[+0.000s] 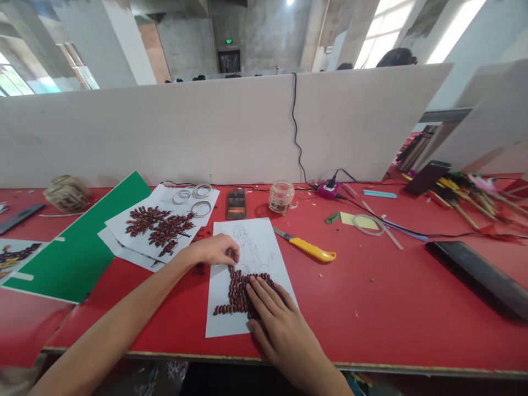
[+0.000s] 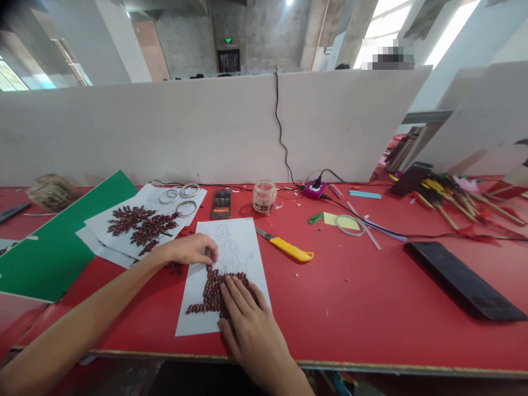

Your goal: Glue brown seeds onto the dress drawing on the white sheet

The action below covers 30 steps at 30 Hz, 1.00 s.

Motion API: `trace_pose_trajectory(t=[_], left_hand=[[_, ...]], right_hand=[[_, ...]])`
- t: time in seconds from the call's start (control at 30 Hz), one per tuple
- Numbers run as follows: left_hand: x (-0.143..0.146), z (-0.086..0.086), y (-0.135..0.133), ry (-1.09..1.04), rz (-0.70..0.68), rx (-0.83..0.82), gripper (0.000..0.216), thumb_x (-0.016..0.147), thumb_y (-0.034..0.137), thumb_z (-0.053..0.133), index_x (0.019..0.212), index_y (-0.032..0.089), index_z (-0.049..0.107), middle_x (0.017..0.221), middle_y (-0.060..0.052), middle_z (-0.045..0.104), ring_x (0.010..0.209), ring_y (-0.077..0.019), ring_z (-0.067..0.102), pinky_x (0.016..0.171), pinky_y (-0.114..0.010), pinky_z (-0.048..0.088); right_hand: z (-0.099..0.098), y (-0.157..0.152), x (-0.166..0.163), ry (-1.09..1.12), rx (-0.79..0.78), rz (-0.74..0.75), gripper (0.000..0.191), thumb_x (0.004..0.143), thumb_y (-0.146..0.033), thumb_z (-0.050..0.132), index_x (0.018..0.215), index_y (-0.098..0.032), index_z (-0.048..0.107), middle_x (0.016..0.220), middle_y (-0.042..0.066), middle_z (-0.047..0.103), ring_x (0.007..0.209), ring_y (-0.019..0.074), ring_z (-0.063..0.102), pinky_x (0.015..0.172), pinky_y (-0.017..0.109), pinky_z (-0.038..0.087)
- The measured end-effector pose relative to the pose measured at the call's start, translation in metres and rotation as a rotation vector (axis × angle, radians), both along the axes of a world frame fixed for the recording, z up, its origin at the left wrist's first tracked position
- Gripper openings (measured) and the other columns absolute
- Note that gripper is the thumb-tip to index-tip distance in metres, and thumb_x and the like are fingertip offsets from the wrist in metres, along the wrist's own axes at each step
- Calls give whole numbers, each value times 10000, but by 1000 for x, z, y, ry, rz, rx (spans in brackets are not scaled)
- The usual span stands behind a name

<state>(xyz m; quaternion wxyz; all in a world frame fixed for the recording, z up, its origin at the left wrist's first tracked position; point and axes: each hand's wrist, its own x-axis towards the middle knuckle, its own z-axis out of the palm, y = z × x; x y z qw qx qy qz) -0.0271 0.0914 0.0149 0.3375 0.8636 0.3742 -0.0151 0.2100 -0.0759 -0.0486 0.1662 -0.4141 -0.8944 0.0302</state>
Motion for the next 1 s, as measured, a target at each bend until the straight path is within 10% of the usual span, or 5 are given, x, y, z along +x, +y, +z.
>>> trace_pose_trajectory(t=[0.23,0.4,1.0], left_hand=[[-11,-12,-50,-132,252,299,321,1029,286,466,1214,173,701,1274,-87,717,1181,-221,650,1057,-355,485],[-7,-47,-113,27,297,597,539,1095,440,344,1569,195,423,1646,-70,406,1522,-235,363,1220,-415,357],[0,-72,-132,-54,558,687,457,1089,359,383,1480,181,537,1562,-116,516,1465,-265,442,1165,-469,436]], right_hand=[[0,1,0,-22,-19,5,659,1040,-259,483,1649,-190,242,1693,56,252,1557,260,288,1244,517,353],[-3,1,0,-12,-20,-2,676,1037,-265,483,1655,-199,219,1693,53,250,1556,261,290,1250,521,343],[-5,1,1,23,13,-2,712,1024,-263,505,1661,-225,189,1679,46,293,1521,264,370,1232,507,378]])
